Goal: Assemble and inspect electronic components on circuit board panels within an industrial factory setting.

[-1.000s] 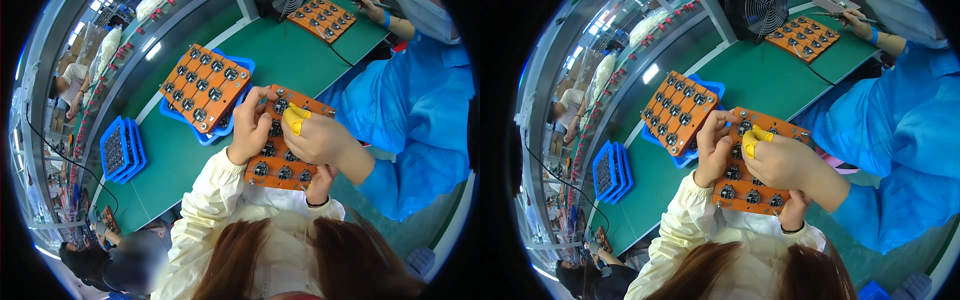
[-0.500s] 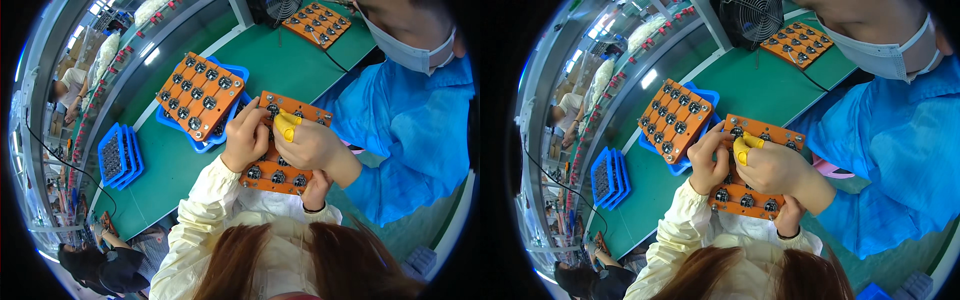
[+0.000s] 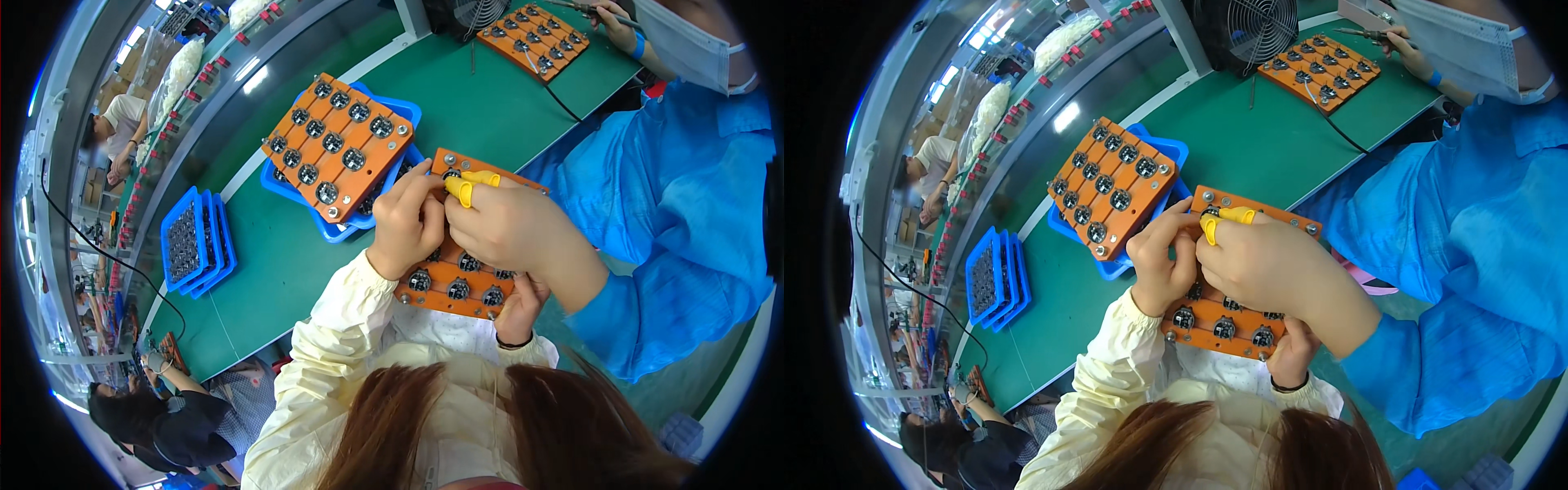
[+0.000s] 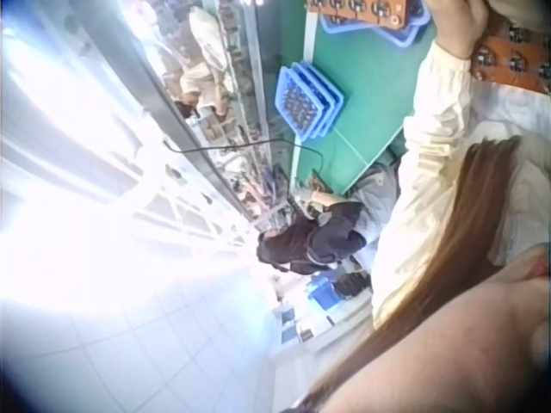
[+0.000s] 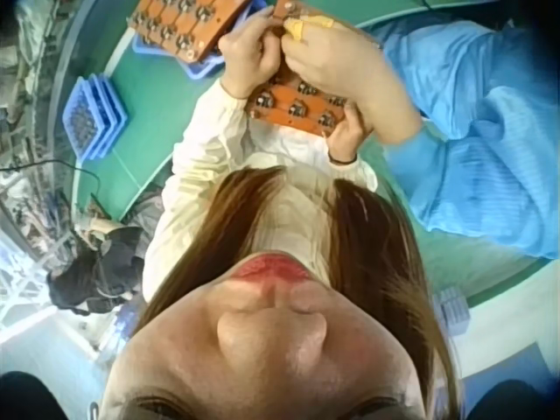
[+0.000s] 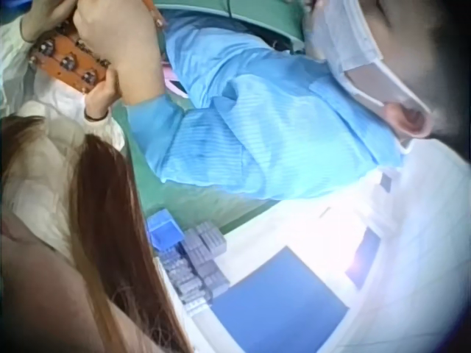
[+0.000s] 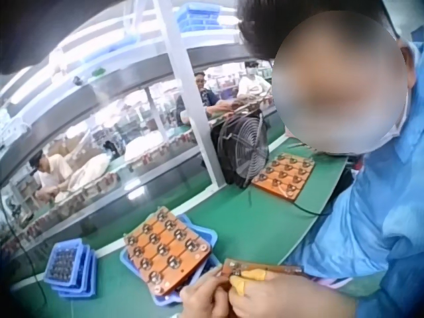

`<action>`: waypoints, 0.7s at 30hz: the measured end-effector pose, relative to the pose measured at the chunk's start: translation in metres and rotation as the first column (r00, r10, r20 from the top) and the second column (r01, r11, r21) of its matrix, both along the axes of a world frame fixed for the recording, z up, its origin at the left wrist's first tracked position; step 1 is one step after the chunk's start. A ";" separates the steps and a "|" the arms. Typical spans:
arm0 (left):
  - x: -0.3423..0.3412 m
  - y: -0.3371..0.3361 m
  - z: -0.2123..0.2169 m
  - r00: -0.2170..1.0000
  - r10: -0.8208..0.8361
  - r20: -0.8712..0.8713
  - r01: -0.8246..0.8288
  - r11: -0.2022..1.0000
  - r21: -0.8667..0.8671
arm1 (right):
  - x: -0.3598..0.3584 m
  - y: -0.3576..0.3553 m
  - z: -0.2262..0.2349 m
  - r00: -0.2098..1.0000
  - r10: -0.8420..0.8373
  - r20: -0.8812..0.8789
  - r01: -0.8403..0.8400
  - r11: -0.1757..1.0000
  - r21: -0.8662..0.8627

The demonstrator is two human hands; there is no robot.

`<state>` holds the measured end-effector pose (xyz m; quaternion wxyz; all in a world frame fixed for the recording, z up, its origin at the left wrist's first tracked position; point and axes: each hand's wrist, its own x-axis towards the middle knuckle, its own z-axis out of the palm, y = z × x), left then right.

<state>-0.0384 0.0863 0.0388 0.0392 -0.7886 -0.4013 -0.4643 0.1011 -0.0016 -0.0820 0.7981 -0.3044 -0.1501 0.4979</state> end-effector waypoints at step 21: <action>0.004 -0.004 -0.009 0.943 0.076 0.325 0.006 0.970 -0.242 | 0.001 -0.006 0.011 0.990 0.143 0.000 -0.143 0.990 -0.013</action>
